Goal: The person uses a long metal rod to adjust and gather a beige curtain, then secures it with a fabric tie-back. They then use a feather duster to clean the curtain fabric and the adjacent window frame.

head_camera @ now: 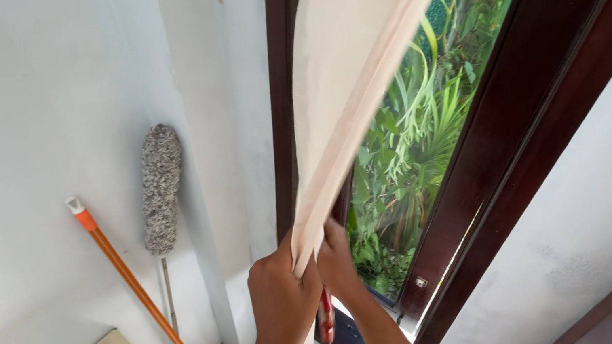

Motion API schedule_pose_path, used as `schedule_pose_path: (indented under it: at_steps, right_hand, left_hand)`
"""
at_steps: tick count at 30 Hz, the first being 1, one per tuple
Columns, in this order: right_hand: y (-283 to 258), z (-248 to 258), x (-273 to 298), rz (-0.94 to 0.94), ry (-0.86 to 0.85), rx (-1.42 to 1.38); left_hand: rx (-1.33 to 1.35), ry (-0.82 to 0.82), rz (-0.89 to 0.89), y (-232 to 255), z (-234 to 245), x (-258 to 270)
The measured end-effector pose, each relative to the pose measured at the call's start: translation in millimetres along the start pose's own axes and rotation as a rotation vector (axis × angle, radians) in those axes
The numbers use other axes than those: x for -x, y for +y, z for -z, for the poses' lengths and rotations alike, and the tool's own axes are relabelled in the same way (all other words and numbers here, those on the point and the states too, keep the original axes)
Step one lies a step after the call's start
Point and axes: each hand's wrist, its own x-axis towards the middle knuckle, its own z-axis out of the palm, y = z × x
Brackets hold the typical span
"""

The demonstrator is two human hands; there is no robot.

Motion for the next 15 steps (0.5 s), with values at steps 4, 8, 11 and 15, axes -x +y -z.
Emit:
schedule_pose_path:
  at_steps: [4,8,11,15]
  right_hand:
    - [28.9,4.0,18.5,0.029,-0.046,-0.088]
    - [-38.5,18.1,-13.3,-0.168,0.026,-0.397]
    - [-87.5,17.3,-47.1,0.31,0.126,0.158]
    - [-127.5,26.7,-69.1,0.227,0.124,0.148]
  left_hand:
    - [-0.143,-0.114,0.183,-3.9,16.4,0.7]
    - [-0.03,-0.028,0.151,3.9,17.6,4.7]
    - [0.119,-0.053,0.12,26.3,10.3,7.7]
    - [0.234,-0.15,0.136,42.8,3.3,15.1]
